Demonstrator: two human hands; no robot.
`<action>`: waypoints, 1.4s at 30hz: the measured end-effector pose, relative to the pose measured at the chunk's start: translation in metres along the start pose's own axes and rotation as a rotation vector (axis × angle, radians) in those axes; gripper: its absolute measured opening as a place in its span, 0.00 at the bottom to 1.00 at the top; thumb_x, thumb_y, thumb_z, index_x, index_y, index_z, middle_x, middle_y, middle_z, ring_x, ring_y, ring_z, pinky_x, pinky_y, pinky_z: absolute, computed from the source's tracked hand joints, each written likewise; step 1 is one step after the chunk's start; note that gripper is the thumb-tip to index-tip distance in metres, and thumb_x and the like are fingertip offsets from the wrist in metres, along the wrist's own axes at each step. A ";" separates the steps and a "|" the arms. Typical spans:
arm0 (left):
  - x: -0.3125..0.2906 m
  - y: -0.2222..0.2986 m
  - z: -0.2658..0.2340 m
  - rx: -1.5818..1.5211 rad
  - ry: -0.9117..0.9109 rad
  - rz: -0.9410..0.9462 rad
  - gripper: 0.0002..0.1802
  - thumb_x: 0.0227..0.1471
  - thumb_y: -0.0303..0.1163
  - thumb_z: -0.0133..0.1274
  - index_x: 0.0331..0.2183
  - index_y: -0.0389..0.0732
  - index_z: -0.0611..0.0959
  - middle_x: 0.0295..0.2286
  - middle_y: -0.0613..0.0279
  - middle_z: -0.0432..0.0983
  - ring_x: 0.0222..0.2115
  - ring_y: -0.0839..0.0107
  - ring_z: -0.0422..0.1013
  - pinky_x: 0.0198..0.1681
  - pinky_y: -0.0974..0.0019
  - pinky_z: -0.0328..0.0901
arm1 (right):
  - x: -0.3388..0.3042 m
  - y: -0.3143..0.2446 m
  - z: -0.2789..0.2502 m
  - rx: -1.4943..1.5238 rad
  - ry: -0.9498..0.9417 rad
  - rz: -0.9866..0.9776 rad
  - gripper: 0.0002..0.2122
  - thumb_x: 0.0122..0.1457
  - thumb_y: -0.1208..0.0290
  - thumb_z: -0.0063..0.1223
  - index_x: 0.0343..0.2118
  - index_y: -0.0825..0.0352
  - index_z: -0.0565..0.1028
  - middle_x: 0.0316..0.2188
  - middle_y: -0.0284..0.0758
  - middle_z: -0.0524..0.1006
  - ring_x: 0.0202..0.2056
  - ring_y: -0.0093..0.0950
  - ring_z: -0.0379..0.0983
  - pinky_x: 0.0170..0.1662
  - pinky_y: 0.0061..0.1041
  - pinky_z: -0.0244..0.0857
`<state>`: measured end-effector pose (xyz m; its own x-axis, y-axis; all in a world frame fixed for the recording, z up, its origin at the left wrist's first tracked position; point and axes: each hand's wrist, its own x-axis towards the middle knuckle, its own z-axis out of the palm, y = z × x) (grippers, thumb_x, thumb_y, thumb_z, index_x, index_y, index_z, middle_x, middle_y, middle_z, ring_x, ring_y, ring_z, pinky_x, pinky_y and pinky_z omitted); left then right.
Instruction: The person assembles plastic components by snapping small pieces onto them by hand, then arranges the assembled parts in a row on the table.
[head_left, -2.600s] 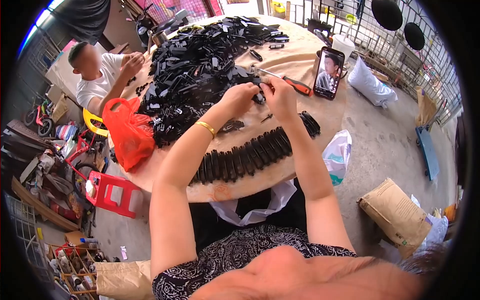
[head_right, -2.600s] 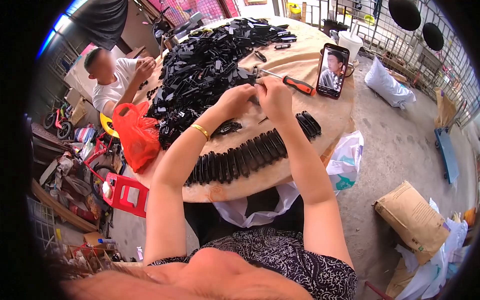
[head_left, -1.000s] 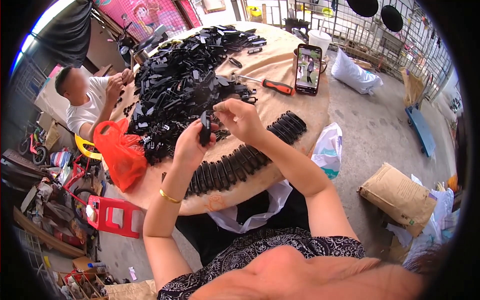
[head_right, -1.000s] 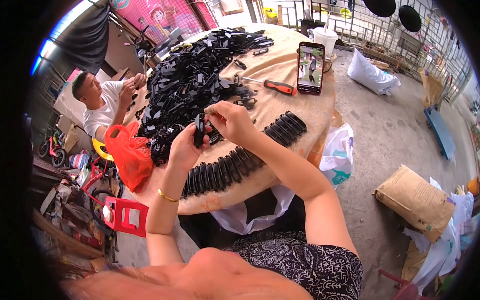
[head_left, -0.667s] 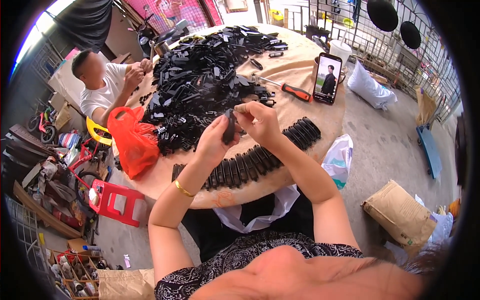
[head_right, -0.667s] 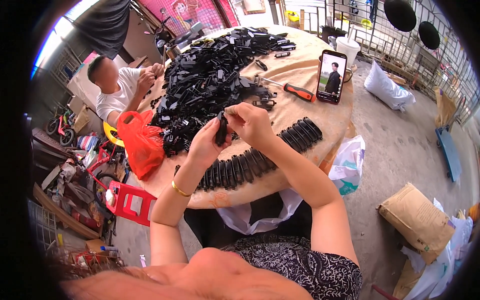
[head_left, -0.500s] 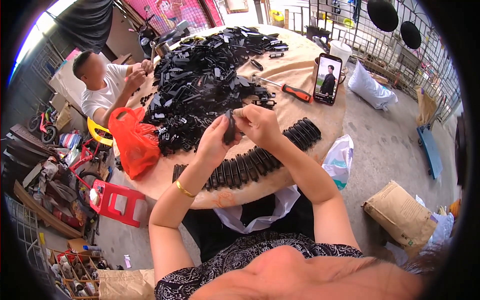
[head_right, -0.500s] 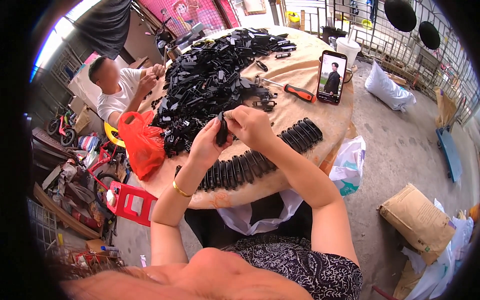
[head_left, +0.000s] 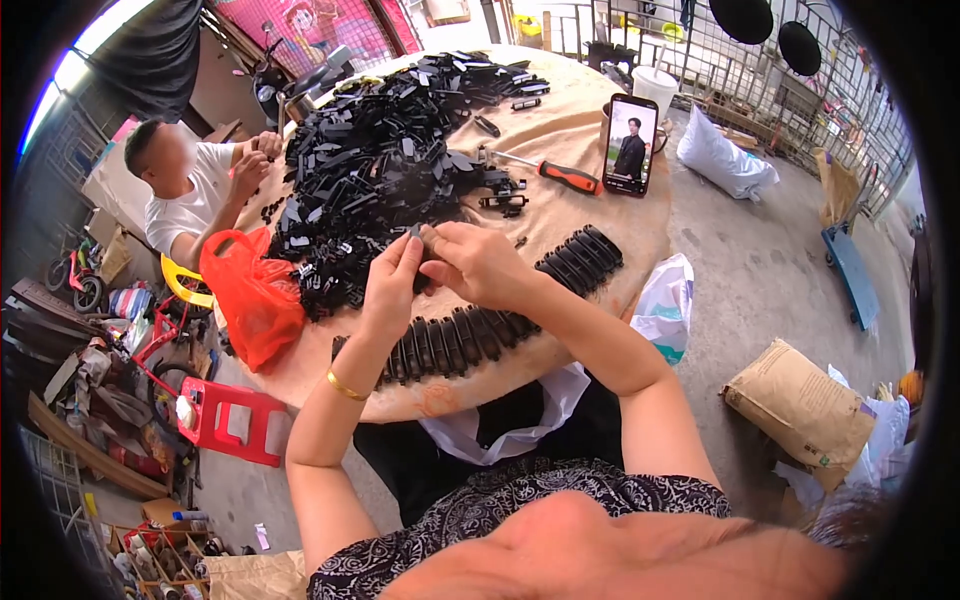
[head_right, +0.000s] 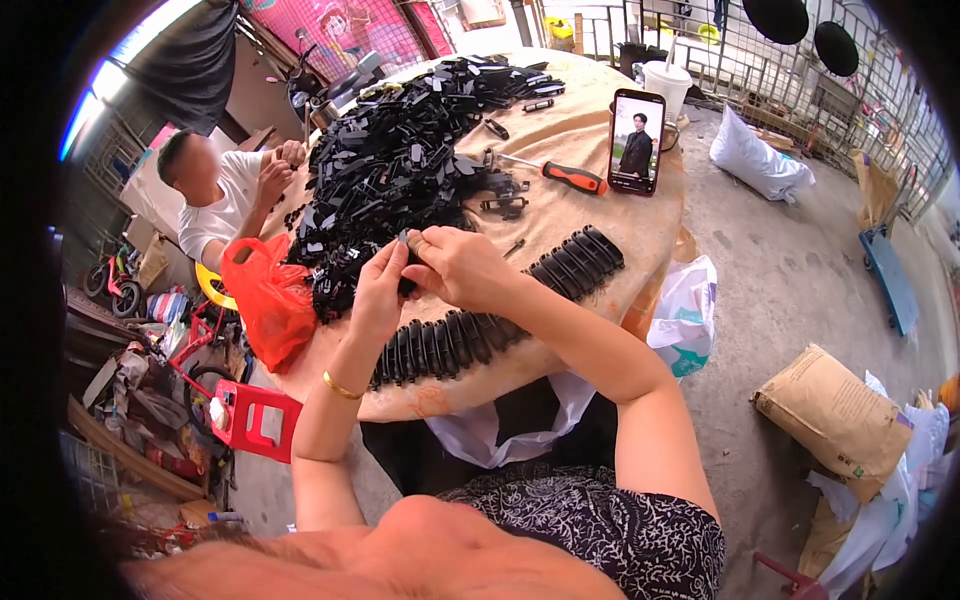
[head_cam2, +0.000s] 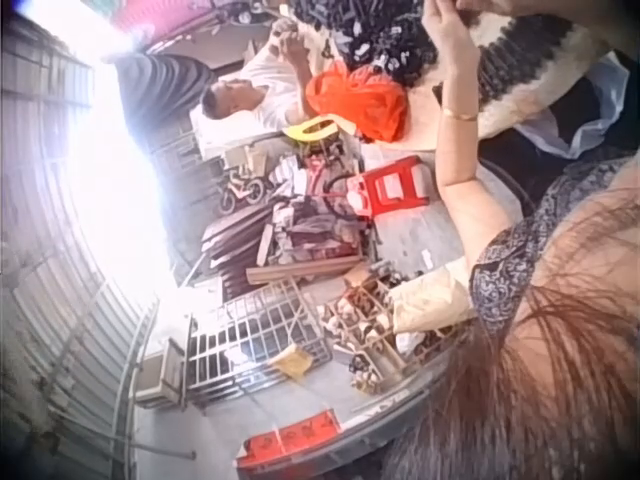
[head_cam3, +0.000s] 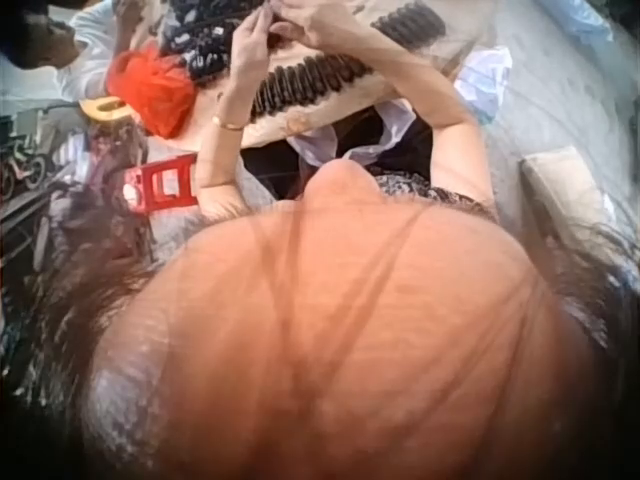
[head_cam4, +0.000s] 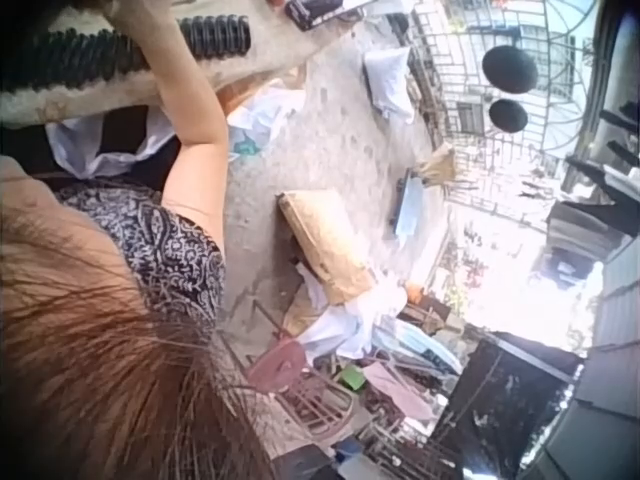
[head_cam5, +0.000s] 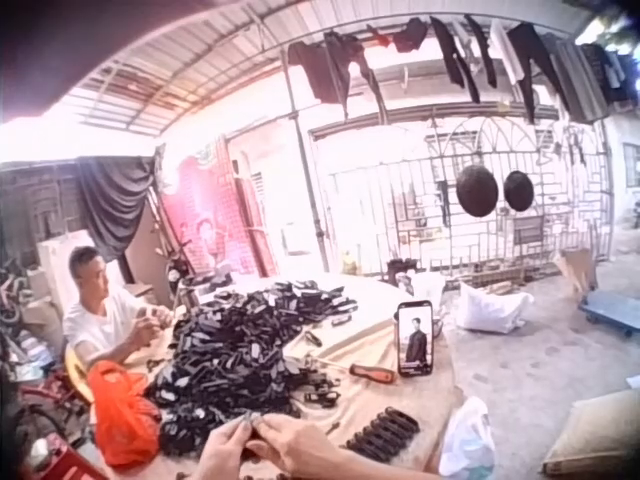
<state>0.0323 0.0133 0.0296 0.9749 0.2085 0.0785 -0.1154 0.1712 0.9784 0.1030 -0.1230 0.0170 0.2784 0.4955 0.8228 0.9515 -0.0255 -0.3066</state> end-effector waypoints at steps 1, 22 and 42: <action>0.002 0.002 -0.008 0.109 -0.065 0.010 0.12 0.55 0.35 0.40 0.33 0.36 0.74 0.22 0.67 0.70 0.17 0.82 0.63 0.19 0.79 0.59 | 0.001 0.000 0.000 0.008 -0.003 -0.003 0.13 0.52 0.67 0.47 0.34 0.73 0.71 0.28 0.39 0.72 0.29 0.35 0.70 0.31 0.27 0.65; -0.090 0.012 -0.161 0.934 0.108 -0.245 0.12 0.48 0.29 0.47 0.36 0.32 0.75 0.26 0.65 0.70 0.24 0.78 0.67 0.25 0.75 0.64 | -0.010 0.100 -0.017 -0.629 -0.472 0.766 0.09 0.49 0.74 0.43 0.31 0.63 0.75 0.35 0.38 0.74 0.38 0.35 0.71 0.41 0.32 0.65; -0.008 0.005 0.013 1.535 0.090 0.629 0.18 0.45 0.28 0.48 0.40 0.31 0.71 0.29 0.51 0.71 0.33 0.58 0.68 0.41 0.62 0.62 | 0.004 0.045 -0.003 0.775 -0.274 0.480 0.11 0.47 0.77 0.54 0.36 0.71 0.74 0.29 0.35 0.76 0.31 0.17 0.70 0.35 0.18 0.66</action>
<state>0.0262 0.0001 0.0363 0.8320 -0.0663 0.5507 -0.1245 -0.9898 0.0690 0.1472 -0.1247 0.0079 0.4830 0.7707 0.4156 0.3644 0.2547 -0.8957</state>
